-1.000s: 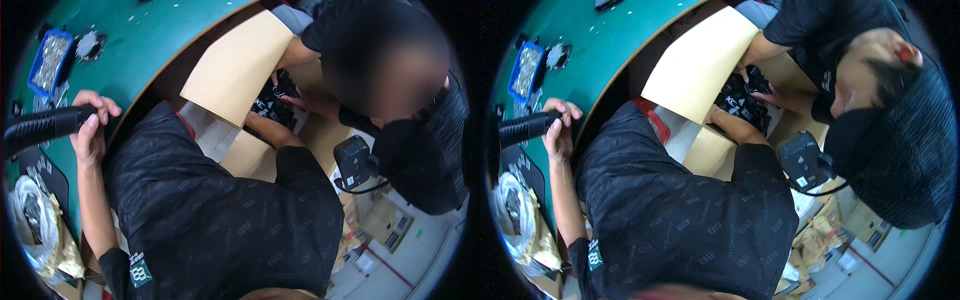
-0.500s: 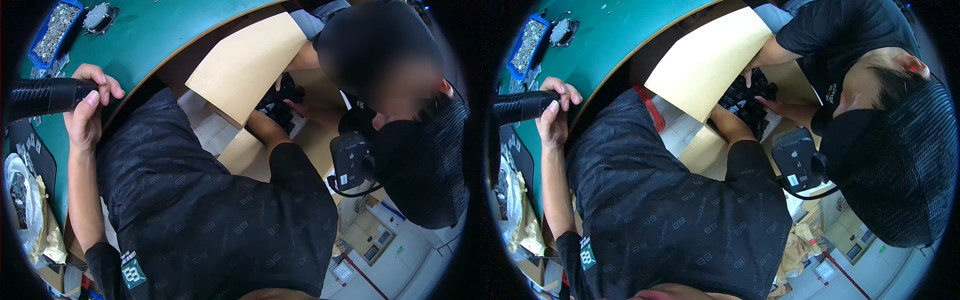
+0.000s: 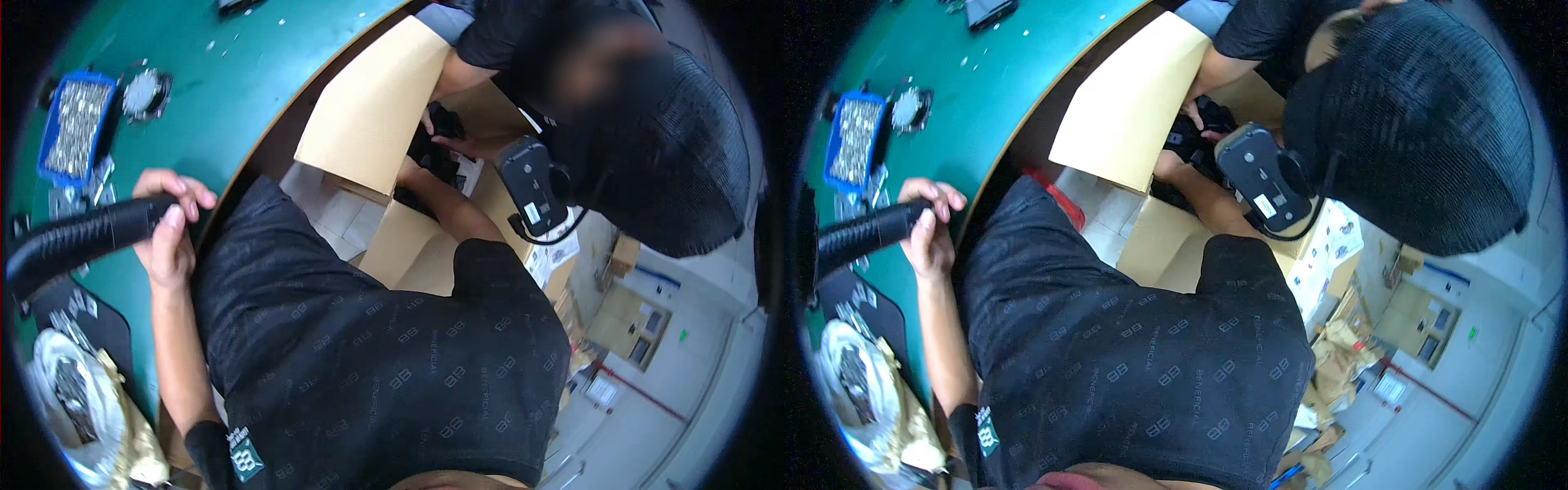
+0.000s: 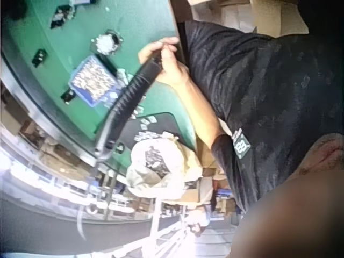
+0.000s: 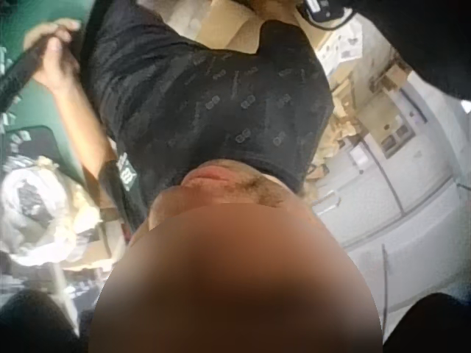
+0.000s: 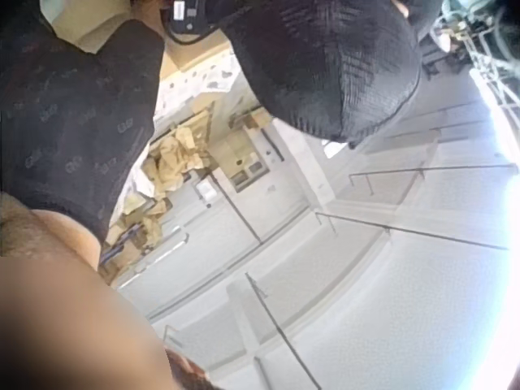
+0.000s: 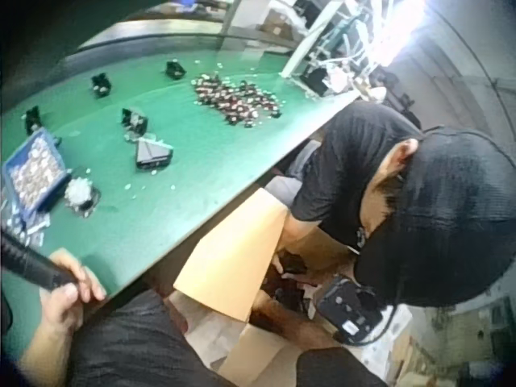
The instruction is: Manually assemble electronic components using an electric screwdriver.
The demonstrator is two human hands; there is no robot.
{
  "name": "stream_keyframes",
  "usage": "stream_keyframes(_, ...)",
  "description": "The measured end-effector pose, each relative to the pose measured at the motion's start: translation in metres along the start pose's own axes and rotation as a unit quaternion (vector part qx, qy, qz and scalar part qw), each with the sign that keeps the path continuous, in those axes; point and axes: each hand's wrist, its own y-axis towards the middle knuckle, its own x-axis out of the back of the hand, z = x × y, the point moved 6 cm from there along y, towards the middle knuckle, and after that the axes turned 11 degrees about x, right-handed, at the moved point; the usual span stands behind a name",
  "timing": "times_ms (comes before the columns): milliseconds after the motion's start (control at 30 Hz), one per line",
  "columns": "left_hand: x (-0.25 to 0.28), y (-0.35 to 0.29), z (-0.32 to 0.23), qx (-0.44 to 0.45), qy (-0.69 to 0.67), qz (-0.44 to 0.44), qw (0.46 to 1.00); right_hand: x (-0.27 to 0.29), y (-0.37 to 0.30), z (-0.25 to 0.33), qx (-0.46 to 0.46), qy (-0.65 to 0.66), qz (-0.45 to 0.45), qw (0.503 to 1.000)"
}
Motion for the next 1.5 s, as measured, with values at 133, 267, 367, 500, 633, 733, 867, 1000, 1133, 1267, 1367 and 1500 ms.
stream_keyframes(133,0.000,0.000,0.002,0.014,-0.036,-0.012,0.999,0.012,-0.010,0.006,-0.059,0.024,-0.025,0.998)
stream_keyframes(267,0.000,0.001,0.002,0.022,-0.060,-0.015,0.998,0.020,-0.006,0.013,-0.096,0.048,-0.047,0.993)
stream_keyframes(367,0.001,0.002,0.001,0.012,-0.073,-0.015,0.997,0.032,0.003,0.013,-0.115,0.061,-0.063,0.989)
stream_keyframes(500,-0.002,0.004,0.000,0.030,-0.090,0.021,0.995,0.050,0.009,-0.002,-0.136,0.066,-0.081,0.985)
stream_keyframes(633,0.004,0.004,0.002,0.050,-0.122,0.028,0.991,0.056,0.006,-0.009,-0.145,0.076,-0.079,0.983)
stream_keyframes(733,0.007,0.005,0.002,0.057,-0.133,0.013,0.989,0.059,0.001,-0.018,-0.144,0.082,-0.075,0.983)
stream_keyframes(867,0.002,0.008,-0.001,0.050,-0.128,0.023,0.990,0.056,-0.006,-0.026,-0.145,0.099,-0.077,0.981)
stream_keyframes(1000,0.000,0.006,-0.002,0.050,-0.129,0.032,0.990,0.028,-0.037,-0.039,-0.170,0.114,-0.087,0.975)
stream_keyframes(1133,0.006,0.001,0.003,0.047,-0.115,0.016,0.992,0.071,-0.032,-0.020,-0.186,0.047,0.064,0.979)
stream_keyframes(1267,0.001,0.003,0.002,0.058,-0.121,0.025,0.991,0.107,-0.079,-0.003,-0.218,0.006,0.038,0.975)
stream_keyframes(1367,0.003,0.004,0.003,0.061,-0.122,0.024,0.990,0.143,-0.103,0.010,-0.215,-0.025,0.032,0.976)
stream_keyframes(1500,0.008,0.004,0.002,0.055,-0.145,0.002,0.988,0.161,-0.133,0.020,-0.259,-0.006,0.004,0.966)
